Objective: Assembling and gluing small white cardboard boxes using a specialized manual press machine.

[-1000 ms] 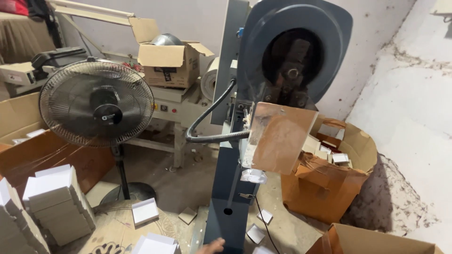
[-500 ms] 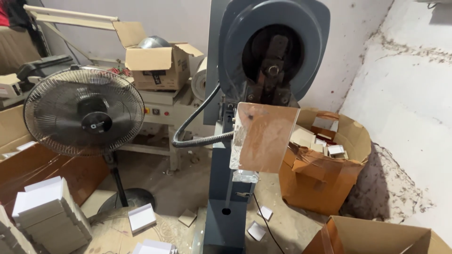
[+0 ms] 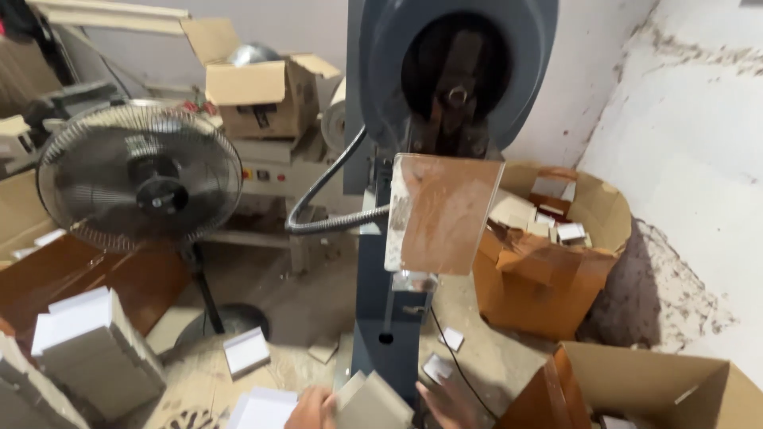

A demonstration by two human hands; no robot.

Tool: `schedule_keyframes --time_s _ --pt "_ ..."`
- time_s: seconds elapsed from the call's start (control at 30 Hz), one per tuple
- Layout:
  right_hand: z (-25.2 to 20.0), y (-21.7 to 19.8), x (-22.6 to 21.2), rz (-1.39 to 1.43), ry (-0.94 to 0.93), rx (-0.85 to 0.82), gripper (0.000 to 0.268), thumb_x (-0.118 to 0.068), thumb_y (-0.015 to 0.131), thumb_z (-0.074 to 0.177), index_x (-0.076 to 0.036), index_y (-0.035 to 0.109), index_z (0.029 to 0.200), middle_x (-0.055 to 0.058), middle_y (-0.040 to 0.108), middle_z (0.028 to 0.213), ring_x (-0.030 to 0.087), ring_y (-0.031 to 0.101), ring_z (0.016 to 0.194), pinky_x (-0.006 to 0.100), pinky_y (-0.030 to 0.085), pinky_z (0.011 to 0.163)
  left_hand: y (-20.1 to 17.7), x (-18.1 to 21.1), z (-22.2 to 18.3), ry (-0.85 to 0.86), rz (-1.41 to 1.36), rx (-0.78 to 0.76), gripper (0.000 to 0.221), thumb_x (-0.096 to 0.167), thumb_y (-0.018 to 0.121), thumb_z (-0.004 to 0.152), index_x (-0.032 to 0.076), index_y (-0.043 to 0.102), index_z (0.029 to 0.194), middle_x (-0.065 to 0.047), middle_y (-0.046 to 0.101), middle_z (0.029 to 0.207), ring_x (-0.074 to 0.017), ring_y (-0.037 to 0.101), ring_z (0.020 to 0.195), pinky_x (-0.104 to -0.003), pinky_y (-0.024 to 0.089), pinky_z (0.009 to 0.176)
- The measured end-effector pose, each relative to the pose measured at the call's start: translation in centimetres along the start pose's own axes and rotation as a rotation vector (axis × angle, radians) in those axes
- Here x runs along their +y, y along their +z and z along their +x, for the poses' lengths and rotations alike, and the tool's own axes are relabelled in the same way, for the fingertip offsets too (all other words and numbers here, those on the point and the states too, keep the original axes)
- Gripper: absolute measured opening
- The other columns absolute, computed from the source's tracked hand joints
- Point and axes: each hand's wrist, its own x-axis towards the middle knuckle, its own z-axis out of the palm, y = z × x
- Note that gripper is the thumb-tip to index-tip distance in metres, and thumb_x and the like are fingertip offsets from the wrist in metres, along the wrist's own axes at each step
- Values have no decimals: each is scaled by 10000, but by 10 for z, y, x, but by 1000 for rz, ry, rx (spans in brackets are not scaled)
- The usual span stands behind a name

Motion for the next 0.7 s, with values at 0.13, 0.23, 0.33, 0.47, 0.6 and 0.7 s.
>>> schedule_keyframes --time_s 0.13,0.23,0.33,0.47,0.6,0.7 --pt "114 -112 -71 565 549 -104 580 -126 850 771 -87 681 1325 135 679 1389 335 589 1337 447 417 1062 -117 220 46 -289 -521 -142 209 114 686 891 93 665 1097 -112 742 866 -246 760 840 -336 594 775" --pt "166 -169 -85 540 518 140 574 -46 842 709 -75 702 1265 102 719 1196 247 722 1119 344 563 932 -151 272 73 176 -491 121 376 67 790 839 8 632 1175 -160 686 1075 -303 705 996 -370 565 810" --pt "209 -200 -96 420 567 262 572 -44 835 712 -57 693 1266 107 681 1140 240 712 1035 332 577 861 -168 298 104 380 -424 183 403 9 717 884 -4 627 1277 -190 607 1140 -331 670 1015 -391 565 837" --pt "252 -206 -86 245 462 420 555 -75 849 734 -28 678 1260 136 636 1149 274 667 1038 353 549 858 -163 312 144 416 -455 229 420 -26 670 919 -9 605 1334 -217 571 1206 -338 689 1073 -392 592 872" --pt "268 -192 -63 228 368 500 399 -52 784 844 -4 677 1225 145 638 1206 295 667 1074 369 539 908 -141 298 175 443 -539 226 284 -57 679 926 5 647 1201 -181 592 1218 -299 690 1055 -375 585 858" --pt "268 -184 -48 314 402 464 308 -51 760 890 3 688 1184 130 661 1185 280 692 1042 355 543 899 -138 291 187 457 -527 219 240 -84 677 901 22 702 1114 -158 620 1206 -290 690 1041 -372 558 838"
